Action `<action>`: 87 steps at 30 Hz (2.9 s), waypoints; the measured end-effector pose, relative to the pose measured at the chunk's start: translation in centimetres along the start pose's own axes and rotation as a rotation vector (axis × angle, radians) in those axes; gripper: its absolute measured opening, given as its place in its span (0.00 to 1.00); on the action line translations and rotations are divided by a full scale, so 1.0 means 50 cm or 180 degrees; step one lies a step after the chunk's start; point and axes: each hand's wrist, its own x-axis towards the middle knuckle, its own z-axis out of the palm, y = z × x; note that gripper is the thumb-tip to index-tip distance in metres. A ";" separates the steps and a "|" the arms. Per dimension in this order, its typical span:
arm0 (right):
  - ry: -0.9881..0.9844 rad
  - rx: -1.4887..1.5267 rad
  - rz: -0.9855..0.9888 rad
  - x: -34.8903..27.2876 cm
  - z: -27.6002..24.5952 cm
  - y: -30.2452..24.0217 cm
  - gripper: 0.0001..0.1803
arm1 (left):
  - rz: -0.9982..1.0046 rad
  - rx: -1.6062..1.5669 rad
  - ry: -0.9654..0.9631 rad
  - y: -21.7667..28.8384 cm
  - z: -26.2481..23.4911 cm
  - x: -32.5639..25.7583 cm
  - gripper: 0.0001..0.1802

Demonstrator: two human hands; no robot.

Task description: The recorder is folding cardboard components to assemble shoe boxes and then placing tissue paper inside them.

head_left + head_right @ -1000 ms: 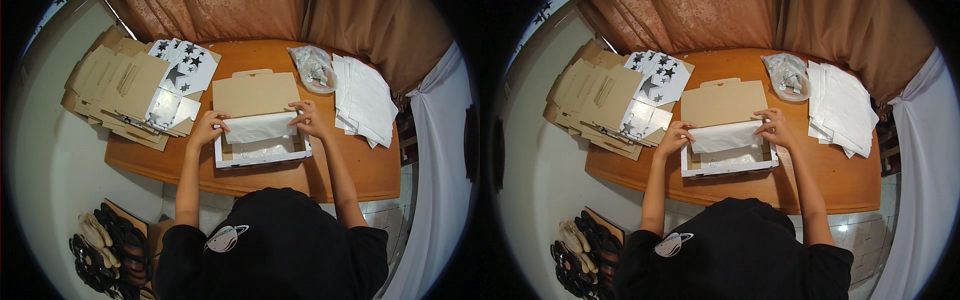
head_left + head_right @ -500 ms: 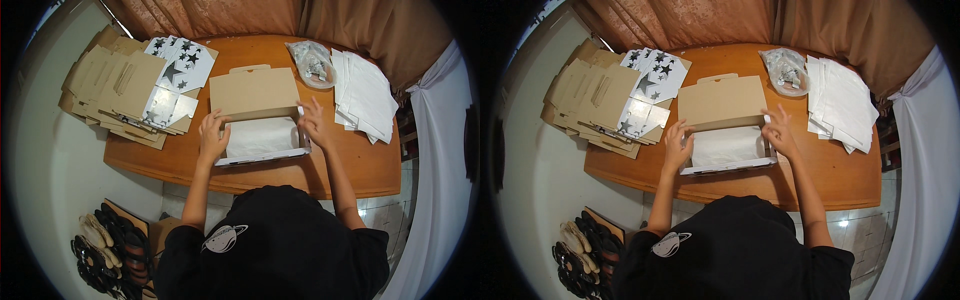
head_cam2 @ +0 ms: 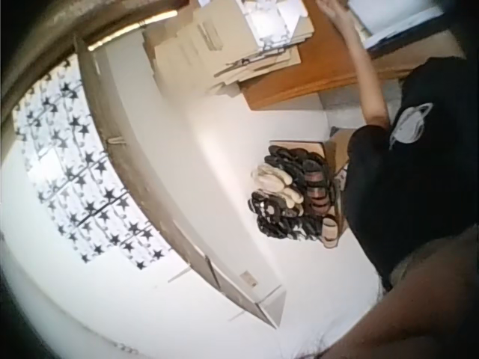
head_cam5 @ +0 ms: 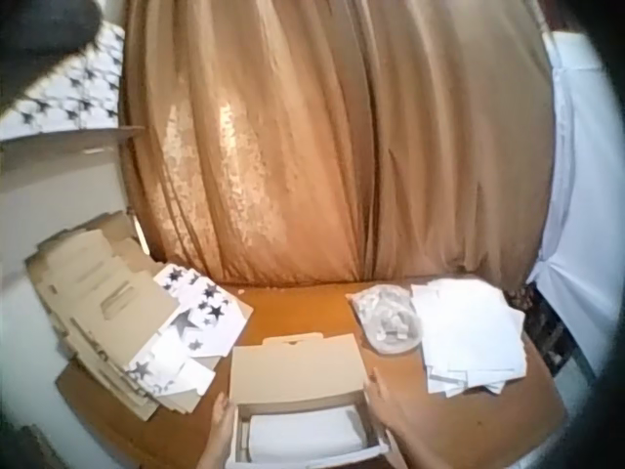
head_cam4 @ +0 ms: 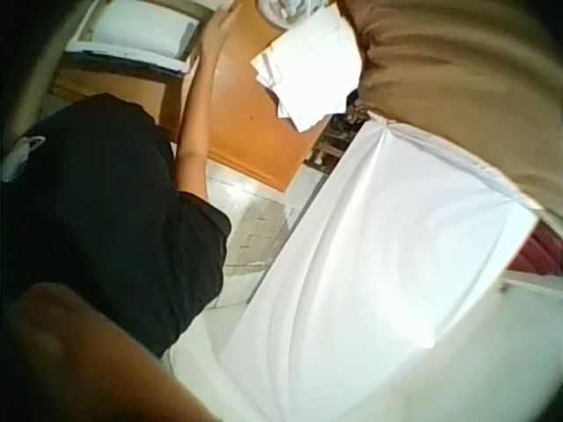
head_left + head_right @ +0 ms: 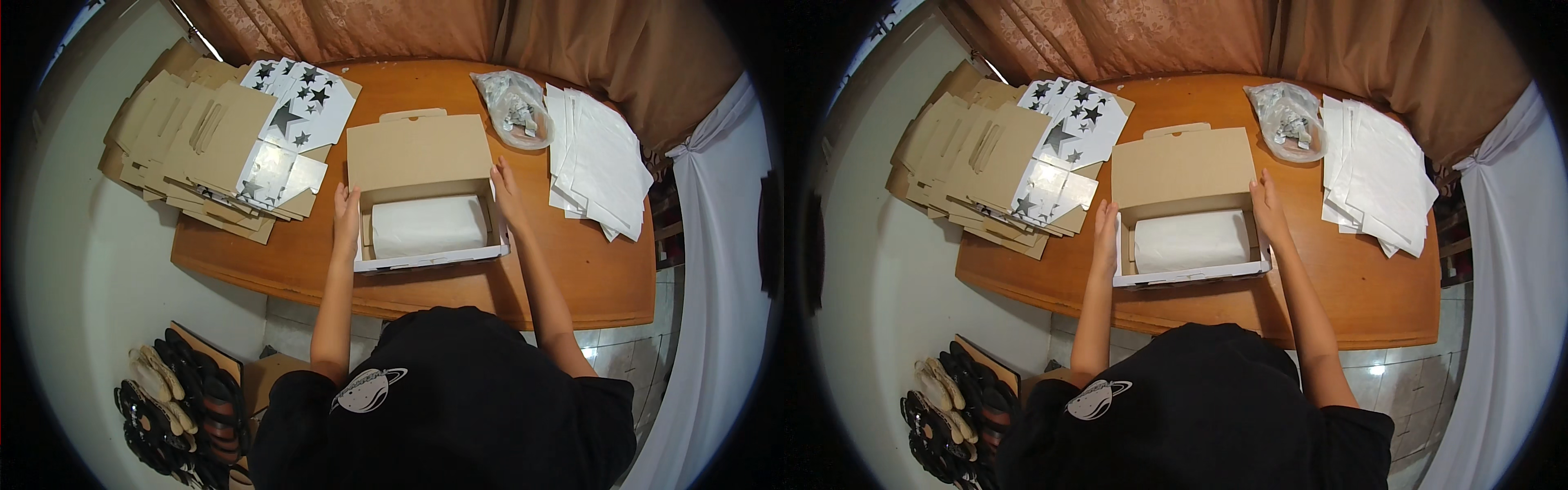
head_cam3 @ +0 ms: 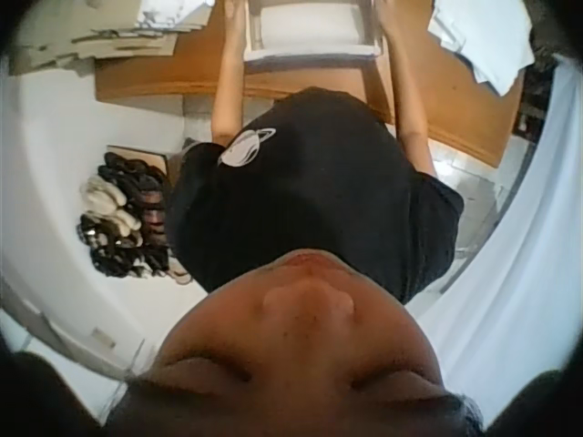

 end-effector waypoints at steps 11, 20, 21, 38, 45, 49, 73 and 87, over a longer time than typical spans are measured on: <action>-0.0297 0.0907 -0.1400 -0.015 -0.037 0.025 0.38 | 0.1029 -0.1062 -0.1393 -0.040 -0.055 0.055 0.41; -0.1327 -0.1323 -0.0977 -0.119 -0.110 -0.029 0.27 | 0.1619 0.0931 -0.1223 -0.024 -0.087 -0.042 0.25; -0.1319 -0.1329 -0.0970 -0.126 -0.113 -0.047 0.27 | 0.1789 0.0844 -0.1175 -0.022 -0.089 -0.047 0.25; -0.0263 -0.0677 -0.0966 -0.186 -0.046 -0.076 0.27 | 0.2286 0.1279 0.0591 -0.021 -0.005 -0.172 0.44; -0.0283 -0.0571 -0.0858 -0.196 -0.034 -0.046 0.25 | 0.1847 0.1394 0.0633 -0.042 0.000 -0.177 0.39; -0.0282 -0.0412 -0.0772 -0.195 -0.032 -0.047 0.25 | 0.1733 0.1456 0.0506 -0.039 -0.001 -0.178 0.40; -0.0075 -0.0656 -0.1302 -0.185 -0.030 -0.047 0.19 | 0.2588 0.2862 0.0304 -0.090 0.047 -0.219 0.11; 0.0026 -0.2195 -0.1120 -0.209 -0.023 -0.065 0.18 | 0.2819 0.2778 0.0449 -0.087 0.002 -0.192 0.11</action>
